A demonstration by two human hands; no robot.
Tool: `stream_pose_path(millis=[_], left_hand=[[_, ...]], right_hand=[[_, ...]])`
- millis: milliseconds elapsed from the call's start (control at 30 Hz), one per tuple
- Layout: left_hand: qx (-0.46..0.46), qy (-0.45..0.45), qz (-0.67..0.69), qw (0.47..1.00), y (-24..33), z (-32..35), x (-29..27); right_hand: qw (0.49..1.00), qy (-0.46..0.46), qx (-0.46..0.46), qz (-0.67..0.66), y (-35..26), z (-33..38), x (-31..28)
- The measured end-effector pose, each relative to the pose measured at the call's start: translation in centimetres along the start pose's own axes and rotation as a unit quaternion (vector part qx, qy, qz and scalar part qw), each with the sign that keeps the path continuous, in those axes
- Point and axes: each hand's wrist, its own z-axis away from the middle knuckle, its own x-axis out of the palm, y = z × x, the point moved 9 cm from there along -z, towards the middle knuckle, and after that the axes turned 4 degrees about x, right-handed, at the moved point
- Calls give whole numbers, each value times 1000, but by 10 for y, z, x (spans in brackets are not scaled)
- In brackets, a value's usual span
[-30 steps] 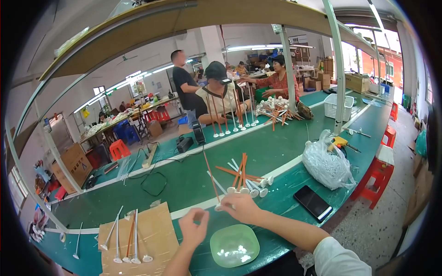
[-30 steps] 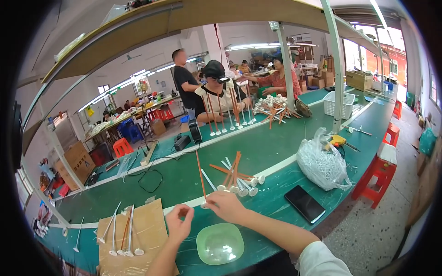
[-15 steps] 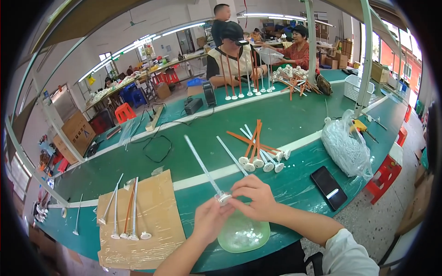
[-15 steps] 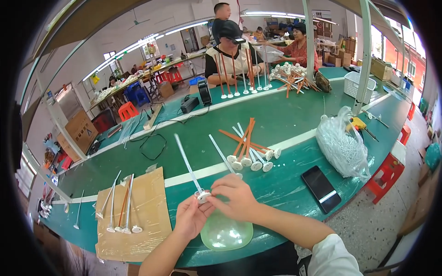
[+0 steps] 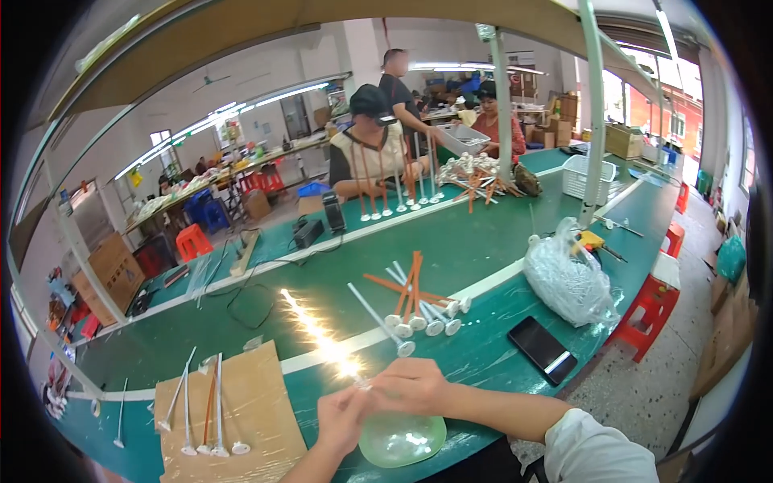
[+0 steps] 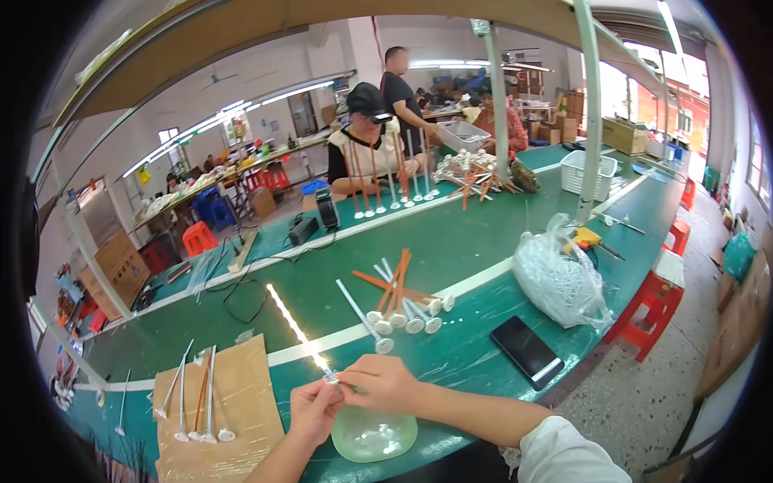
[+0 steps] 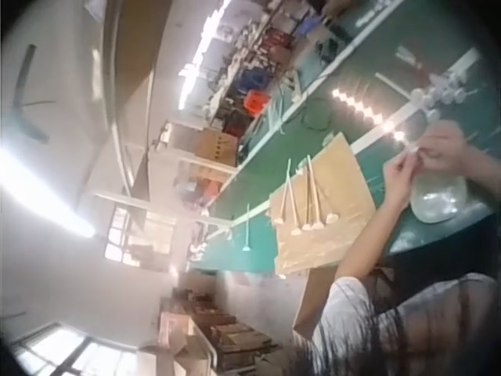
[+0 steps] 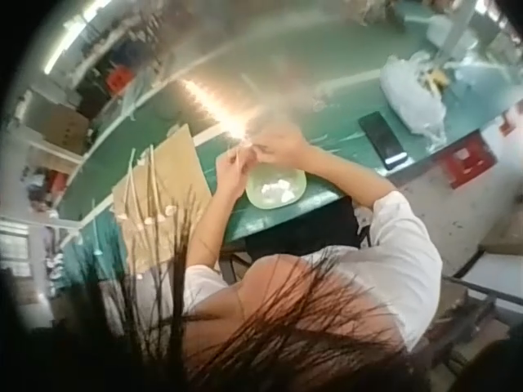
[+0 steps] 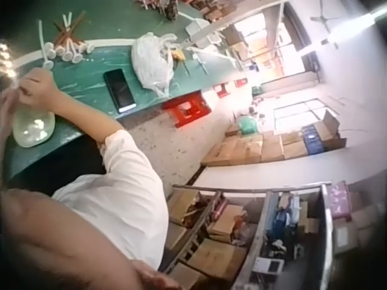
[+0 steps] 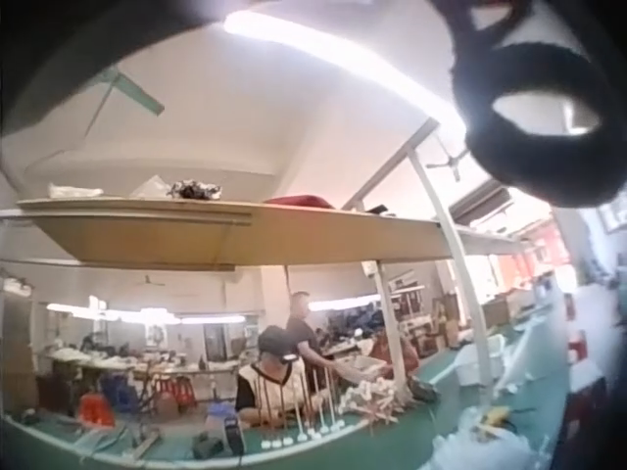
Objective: Assembling LED strips by attaching them to circular plastic bases on a factory assembly line.
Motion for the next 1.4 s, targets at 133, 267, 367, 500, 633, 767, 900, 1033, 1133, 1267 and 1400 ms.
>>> stream_pose_path(millis=[133,267,367,500,633,767,900,1033,1133,1267,1400], left_hand=[[-27,-1,63,998,7,-5,3],[-38,-20,94,995,7,-3,5],[-7,-7,65,998,9,-3,11],[-6,-29,63,998,5,-8,10],[47,25,73,996,22,-8,2],[108,75,-71,989,40,-16,-12],[136,103,-159,972,47,-15,-9],[145,44,-174,973,39,-13,2],[161,-27,-184,969,30,-13,3],[187,-64,-257,946,35,-9,20],[183,-60,-273,943,36,-11,20]], right_hand=[[999,-27,21,-37,15,-1,3],[996,-50,44,-55,17,0,5],[997,-38,51,-44,13,2,4],[997,-6,66,-25,14,6,3],[994,28,107,10,18,-1,-9],[938,-318,128,-41,23,24,42],[855,-501,65,-117,-3,58,71],[828,-533,43,-170,0,88,92],[825,-513,104,-212,-3,76,86],[814,-522,118,-226,-3,64,77],[834,-482,114,-242,-2,55,73]])
